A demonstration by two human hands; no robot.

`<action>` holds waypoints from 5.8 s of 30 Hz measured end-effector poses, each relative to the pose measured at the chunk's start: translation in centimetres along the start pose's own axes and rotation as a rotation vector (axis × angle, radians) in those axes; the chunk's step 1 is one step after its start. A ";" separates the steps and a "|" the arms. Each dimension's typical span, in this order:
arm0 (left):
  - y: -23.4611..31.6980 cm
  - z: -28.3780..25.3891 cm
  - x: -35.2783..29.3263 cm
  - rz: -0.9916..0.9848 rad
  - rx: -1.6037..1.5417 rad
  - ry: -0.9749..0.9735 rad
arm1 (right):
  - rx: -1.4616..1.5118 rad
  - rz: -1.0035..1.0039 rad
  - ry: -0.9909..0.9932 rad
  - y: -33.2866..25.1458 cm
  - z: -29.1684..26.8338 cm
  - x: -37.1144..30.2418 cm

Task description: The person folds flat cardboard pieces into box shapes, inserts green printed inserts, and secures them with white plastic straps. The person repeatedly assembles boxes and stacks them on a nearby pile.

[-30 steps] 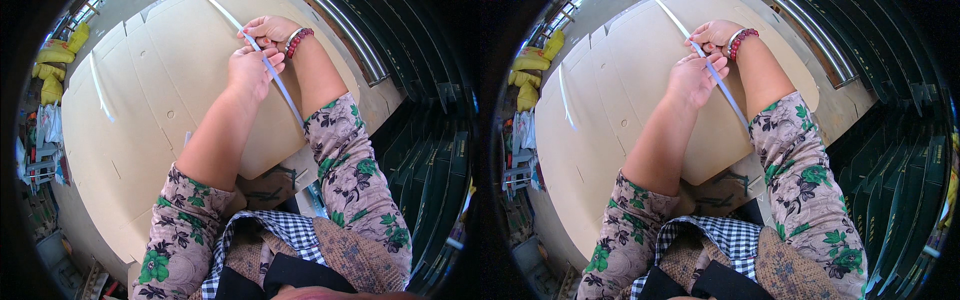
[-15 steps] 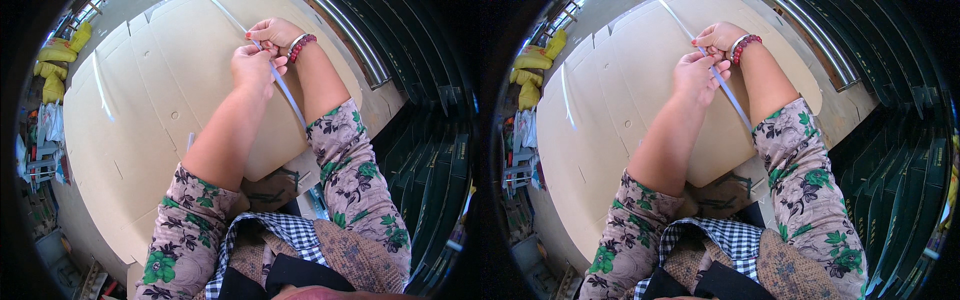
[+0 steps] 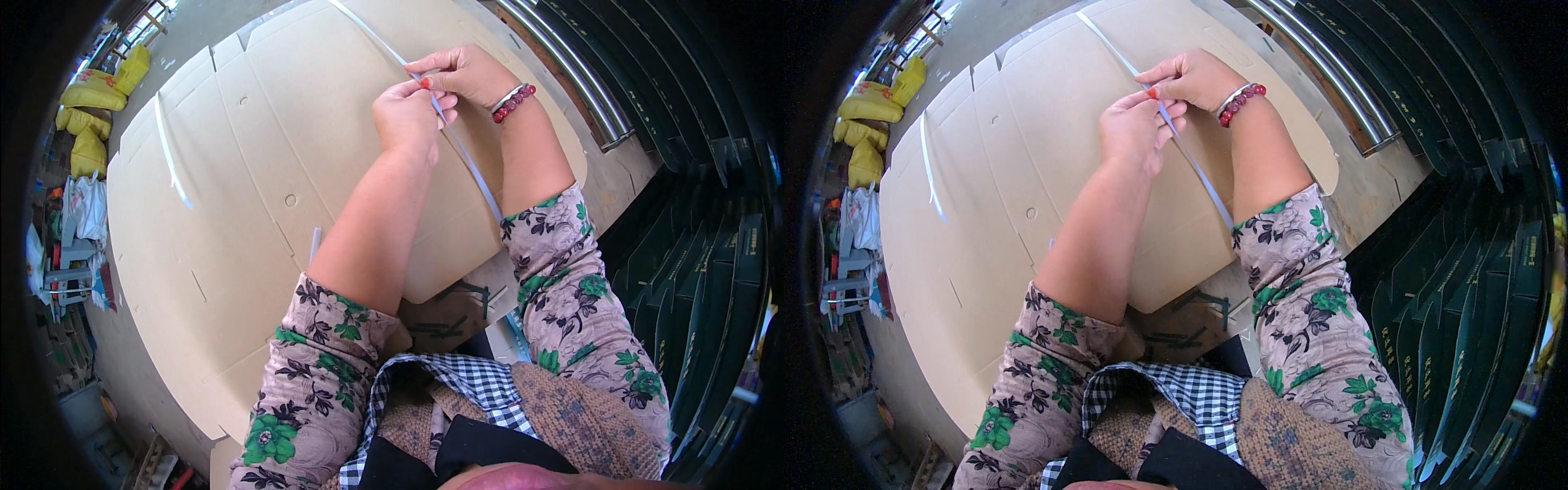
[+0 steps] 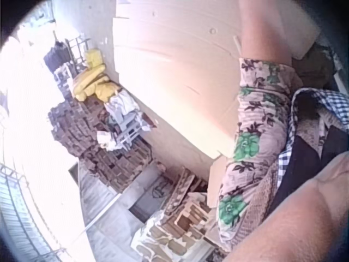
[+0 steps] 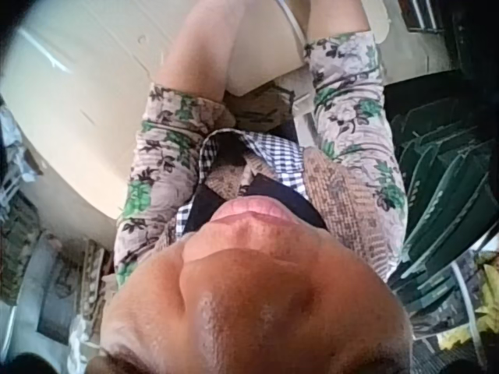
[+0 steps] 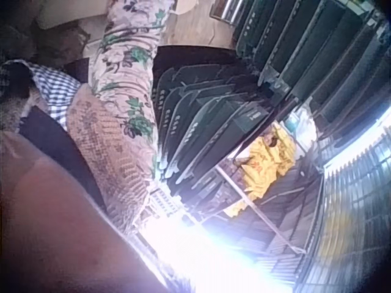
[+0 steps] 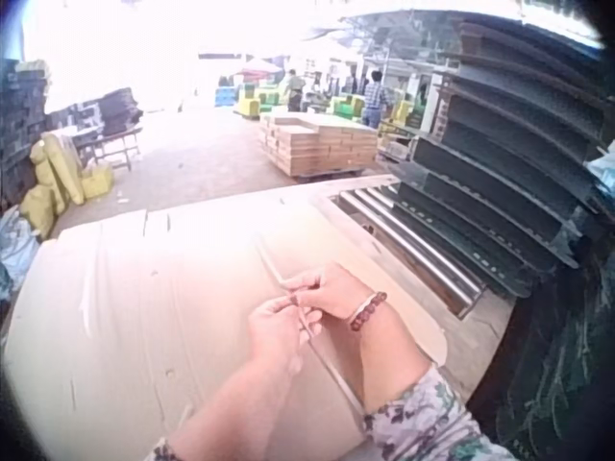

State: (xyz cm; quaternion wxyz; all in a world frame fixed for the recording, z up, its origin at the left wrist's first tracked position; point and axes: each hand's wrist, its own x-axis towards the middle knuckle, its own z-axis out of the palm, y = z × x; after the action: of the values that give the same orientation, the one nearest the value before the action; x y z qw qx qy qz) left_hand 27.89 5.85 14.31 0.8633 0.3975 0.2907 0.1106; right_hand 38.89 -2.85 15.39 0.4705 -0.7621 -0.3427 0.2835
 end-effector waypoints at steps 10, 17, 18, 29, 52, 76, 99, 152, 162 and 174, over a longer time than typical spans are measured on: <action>-0.9 -0.4 0.3 0.223 0.221 -0.076 | 0.197 -0.002 -0.084 0.9 -0.6 -0.4; -1.4 -0.9 0.1 0.258 0.217 -0.085 | 0.013 -0.165 0.062 1.0 1.0 -1.2; -1.4 -0.8 0.0 0.255 0.225 -0.092 | -0.023 -0.181 0.079 1.1 1.0 -1.3; -2.4 -1.4 2.2 0.184 0.220 -0.161 | -0.377 -0.500 0.355 5.0 1.5 0.7; -1.7 -1.6 2.4 0.141 0.320 -0.099 | -0.380 -0.336 0.503 3.1 3.0 0.2; -1.5 -2.2 3.2 0.138 0.364 -0.131 | -0.304 -0.320 0.482 3.8 2.8 2.3; 0.3 2.0 1.1 0.488 0.214 -0.211 | 0.762 -0.269 0.117 3.1 7.2 -12.0; -0.5 -38.6 -33.4 1.205 1.960 -0.009 | 0.170 0.199 0.450 18.3 20.8 -32.9; 3.1 -35.7 -36.2 0.640 1.903 0.174 | 0.241 0.246 -0.005 15.6 27.3 -33.3; 5.1 -32.8 -36.9 0.587 1.889 -0.051 | 0.418 -0.017 -0.019 9.6 26.8 -34.3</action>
State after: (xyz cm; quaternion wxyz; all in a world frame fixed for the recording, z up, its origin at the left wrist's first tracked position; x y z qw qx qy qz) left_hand -21.07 14.08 16.57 0.1358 0.9815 0.1306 0.0340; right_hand 0.36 -18.99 -0.20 0.6175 -0.6425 -0.2871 0.3515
